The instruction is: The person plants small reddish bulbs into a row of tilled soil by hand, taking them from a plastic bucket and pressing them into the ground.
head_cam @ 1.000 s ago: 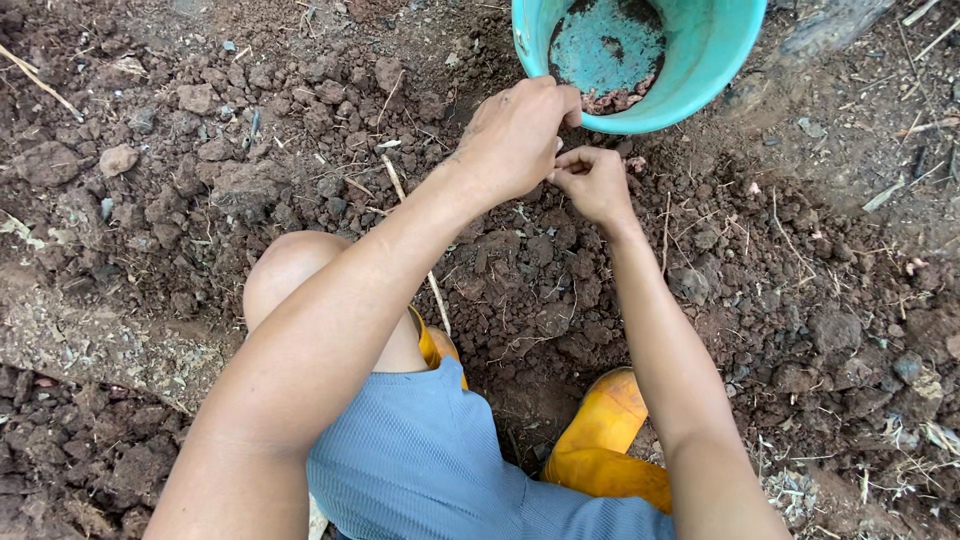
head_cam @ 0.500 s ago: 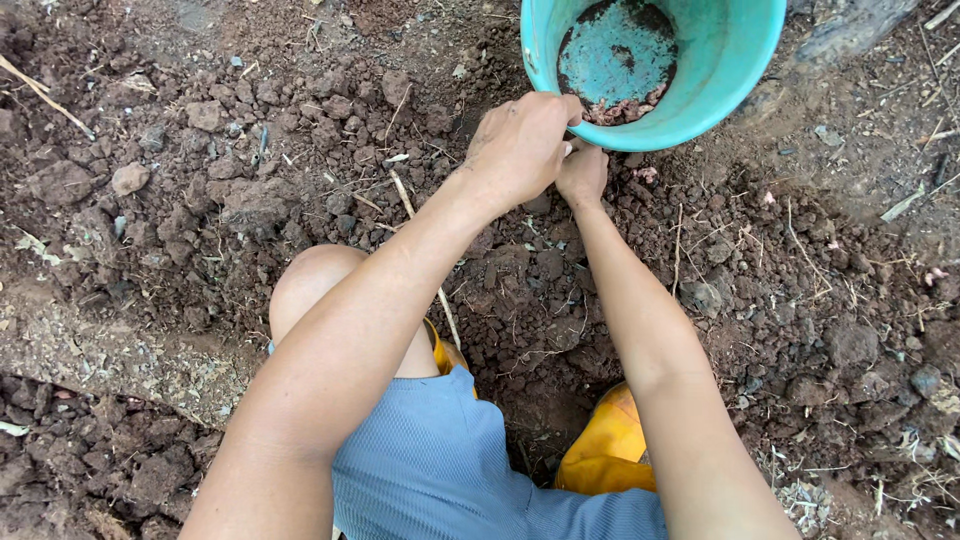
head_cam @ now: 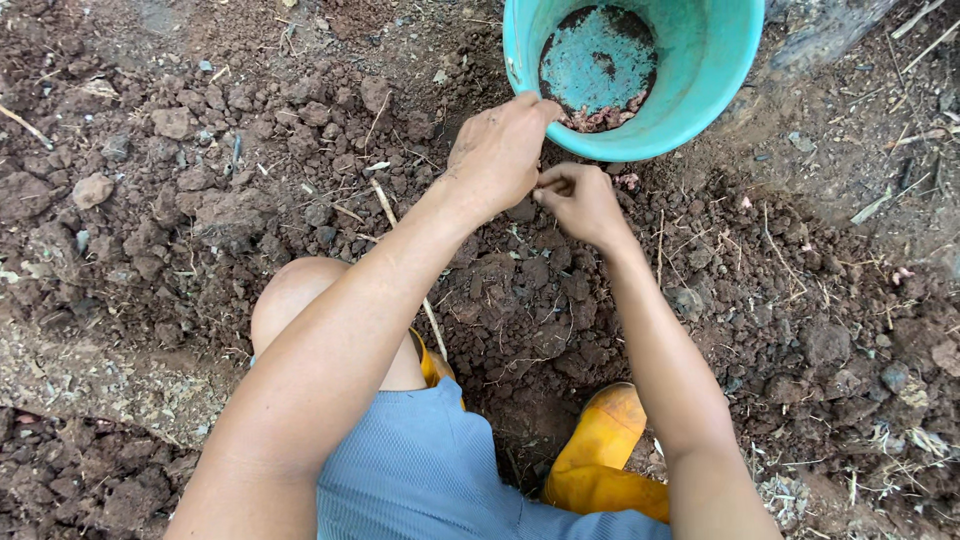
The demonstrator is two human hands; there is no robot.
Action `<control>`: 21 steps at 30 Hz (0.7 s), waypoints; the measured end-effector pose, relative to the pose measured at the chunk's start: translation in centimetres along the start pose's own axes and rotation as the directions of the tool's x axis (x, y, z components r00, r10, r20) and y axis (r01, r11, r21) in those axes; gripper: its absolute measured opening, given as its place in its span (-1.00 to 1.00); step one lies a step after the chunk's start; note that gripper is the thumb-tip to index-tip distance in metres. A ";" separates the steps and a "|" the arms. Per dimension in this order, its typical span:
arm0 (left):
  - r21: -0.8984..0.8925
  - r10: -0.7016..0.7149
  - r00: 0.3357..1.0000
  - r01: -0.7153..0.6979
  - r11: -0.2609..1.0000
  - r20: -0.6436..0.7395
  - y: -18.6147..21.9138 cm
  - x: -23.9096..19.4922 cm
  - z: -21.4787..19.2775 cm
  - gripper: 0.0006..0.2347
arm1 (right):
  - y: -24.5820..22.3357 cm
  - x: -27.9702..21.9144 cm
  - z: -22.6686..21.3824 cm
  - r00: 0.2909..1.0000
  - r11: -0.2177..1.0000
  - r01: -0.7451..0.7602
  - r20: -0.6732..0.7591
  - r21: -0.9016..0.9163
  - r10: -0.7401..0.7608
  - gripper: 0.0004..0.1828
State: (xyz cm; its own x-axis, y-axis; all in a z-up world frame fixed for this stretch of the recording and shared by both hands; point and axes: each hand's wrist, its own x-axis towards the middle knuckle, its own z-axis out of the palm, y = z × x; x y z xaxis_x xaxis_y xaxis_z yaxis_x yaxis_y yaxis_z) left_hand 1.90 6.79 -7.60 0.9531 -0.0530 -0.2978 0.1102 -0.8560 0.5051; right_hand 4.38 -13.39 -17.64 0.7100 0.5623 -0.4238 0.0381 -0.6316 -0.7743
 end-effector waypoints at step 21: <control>-0.064 0.017 0.958 0.001 0.998 0.287 0.6 0.1 3.4 -0.30 | -0.3 16.2 -6.3 0.956 0.761 -0.194 0.054 -0.619 0.287 -0.52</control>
State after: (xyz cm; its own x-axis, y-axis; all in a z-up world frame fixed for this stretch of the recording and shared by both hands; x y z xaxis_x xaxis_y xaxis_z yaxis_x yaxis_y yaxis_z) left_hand 1.05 4.46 -10.09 0.8337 -0.2132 -0.5094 0.1294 -0.8214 0.5555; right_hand 20.30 -7.45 -21.37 0.6518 0.3851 -0.6533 0.3267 -0.9200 -0.2165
